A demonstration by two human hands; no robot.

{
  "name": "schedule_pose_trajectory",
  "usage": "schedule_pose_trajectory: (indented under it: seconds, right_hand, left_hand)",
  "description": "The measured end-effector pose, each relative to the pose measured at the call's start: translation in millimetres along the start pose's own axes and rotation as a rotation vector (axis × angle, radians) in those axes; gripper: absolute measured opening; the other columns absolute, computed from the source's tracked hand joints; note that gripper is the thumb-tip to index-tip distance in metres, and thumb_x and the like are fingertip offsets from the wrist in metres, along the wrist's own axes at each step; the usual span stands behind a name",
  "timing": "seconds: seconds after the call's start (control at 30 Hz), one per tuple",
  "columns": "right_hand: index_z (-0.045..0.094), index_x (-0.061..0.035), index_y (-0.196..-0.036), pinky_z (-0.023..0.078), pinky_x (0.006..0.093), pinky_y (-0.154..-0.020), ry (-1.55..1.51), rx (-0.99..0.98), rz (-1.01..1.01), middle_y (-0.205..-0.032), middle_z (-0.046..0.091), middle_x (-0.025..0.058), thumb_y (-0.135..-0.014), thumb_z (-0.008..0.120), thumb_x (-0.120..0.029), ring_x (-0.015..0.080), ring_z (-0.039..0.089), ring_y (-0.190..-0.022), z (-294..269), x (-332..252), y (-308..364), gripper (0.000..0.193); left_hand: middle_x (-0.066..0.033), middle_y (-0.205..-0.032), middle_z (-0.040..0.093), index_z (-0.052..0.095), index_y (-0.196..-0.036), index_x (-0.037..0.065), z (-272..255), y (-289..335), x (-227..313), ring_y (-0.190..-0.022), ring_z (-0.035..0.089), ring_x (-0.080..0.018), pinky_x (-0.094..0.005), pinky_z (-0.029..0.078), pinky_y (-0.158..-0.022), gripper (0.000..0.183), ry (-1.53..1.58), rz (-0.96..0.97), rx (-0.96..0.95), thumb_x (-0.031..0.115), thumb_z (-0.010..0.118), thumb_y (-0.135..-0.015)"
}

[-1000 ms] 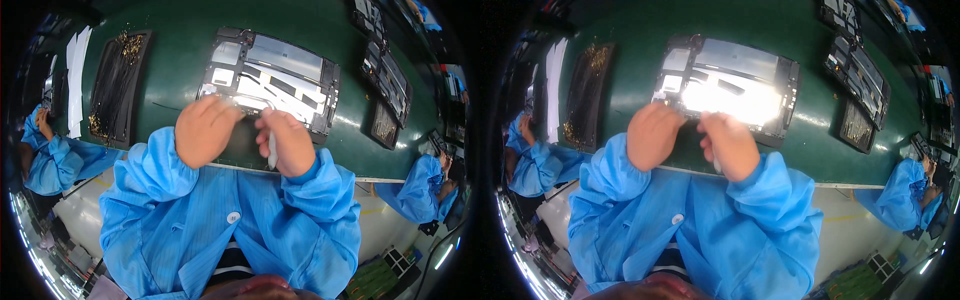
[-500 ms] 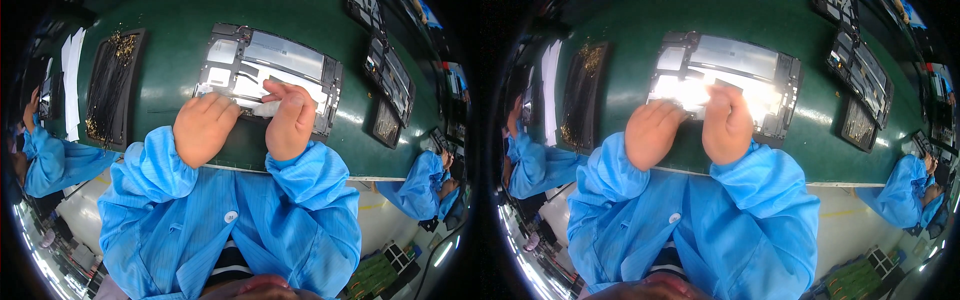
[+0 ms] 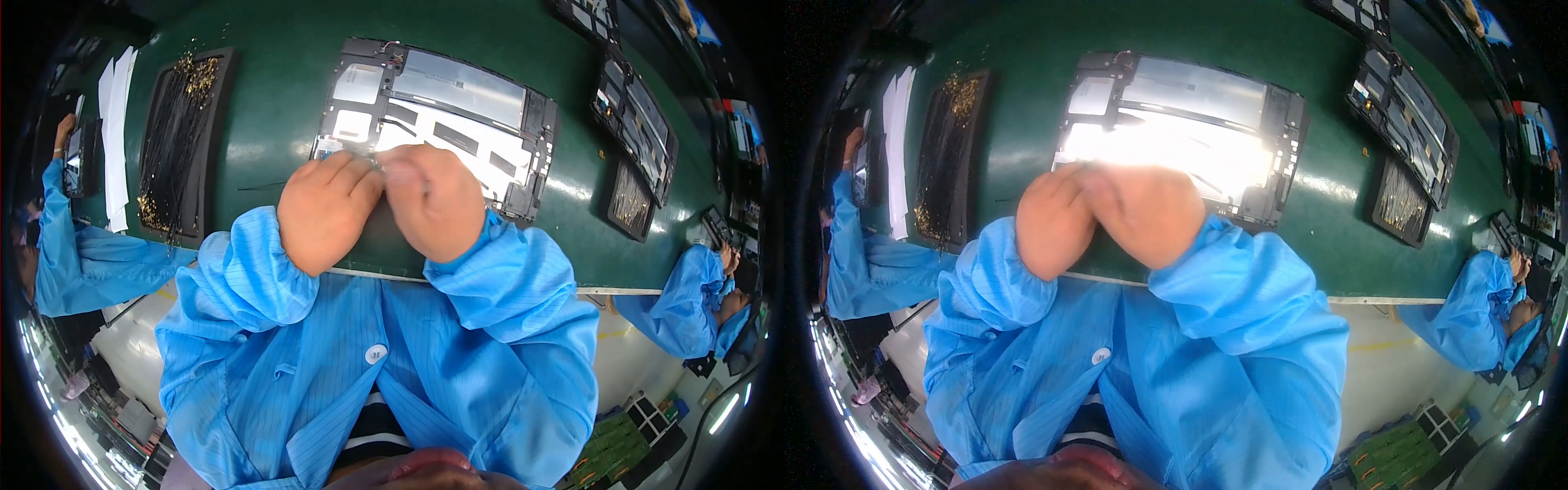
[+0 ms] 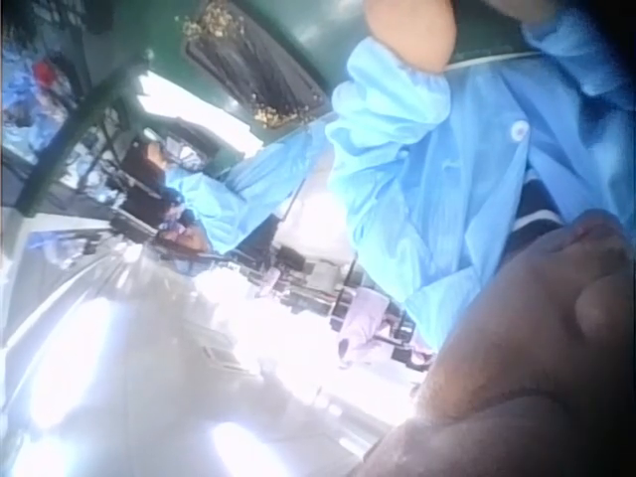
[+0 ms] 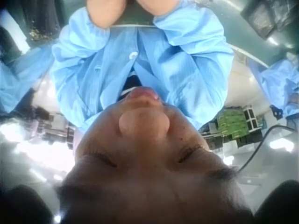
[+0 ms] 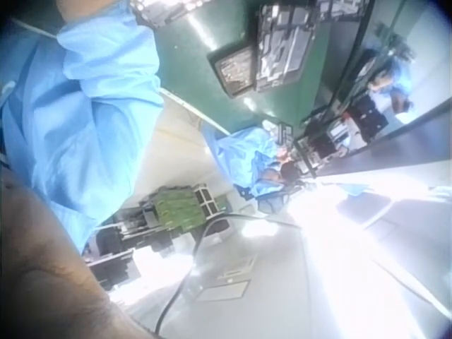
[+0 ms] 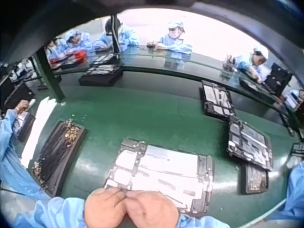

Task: Assembling or repairing electronic tablet devices on a production line.

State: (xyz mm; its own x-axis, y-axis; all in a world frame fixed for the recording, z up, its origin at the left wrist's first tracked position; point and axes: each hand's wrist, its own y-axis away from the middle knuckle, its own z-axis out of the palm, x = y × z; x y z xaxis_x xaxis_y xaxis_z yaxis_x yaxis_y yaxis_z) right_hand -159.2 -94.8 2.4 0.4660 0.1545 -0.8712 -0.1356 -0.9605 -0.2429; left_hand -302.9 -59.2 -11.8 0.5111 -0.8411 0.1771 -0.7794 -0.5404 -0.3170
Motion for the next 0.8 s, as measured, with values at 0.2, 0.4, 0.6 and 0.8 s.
schedule_pose_trajectory:
  seconds: [0.2, 0.4, 0.6, 0.8]
  right_hand:
    - [0.053, -0.0012, -0.075, 0.042, 0.0322, -0.051, 0.166, -0.095, -0.152, -0.067, 0.055, 0.0121, -0.080, 0.047, -0.019, 0.0255, 0.052, -0.056, 7, 10, -2, 0.019]
    - [0.037, 0.0020, -0.099, 0.041, 0.0235, -0.049, -0.369, 0.146, 0.283, -0.071, 0.055, 0.0115, -0.087, 0.033, -0.034, 0.0125, 0.051, -0.054, 13, 24, 0, 0.038]
    - [0.036, 0.0053, -0.102, 0.041, 0.0232, -0.051, -0.505, 0.163, 0.396, -0.072, 0.055, 0.0118, -0.087, 0.032, -0.038, 0.0129, 0.050, -0.056, 6, 15, -6, 0.046]
    - [0.037, 0.0038, -0.104, 0.041, 0.0229, -0.054, -0.520, 0.147, 0.358, -0.072, 0.055, 0.0115, -0.086, 0.036, -0.038, 0.0118, 0.050, -0.060, 6, 18, -3, 0.045]
  left_hand:
    - [-0.0062, -0.082, 0.054, 0.054, -0.081, 0.004, -8, 8, 4, -0.077, 0.051, -0.0245, -0.0308, 0.040, -0.064, 0.014, 0.171, -0.199, -0.051, 0.013, 0.052, -0.070]
    - [-0.0022, -0.076, 0.051, 0.047, -0.096, 0.004, -12, 26, -1, -0.064, 0.048, -0.0102, -0.0207, 0.037, -0.054, 0.031, 1.588, -1.700, 0.186, 0.027, 0.054, -0.078]
    - [-0.0028, -0.079, 0.051, 0.048, -0.102, 0.002, -21, 24, 3, -0.062, 0.048, -0.0095, -0.0206, 0.038, -0.053, 0.030, 1.408, -1.412, 0.360, 0.021, 0.053, -0.079]
    - [-0.0026, -0.074, 0.050, 0.046, -0.106, -0.003, -20, 34, 20, -0.061, 0.049, -0.0097, -0.0212, 0.041, -0.054, 0.034, 1.585, -1.378, -0.314, 0.018, 0.051, -0.079]
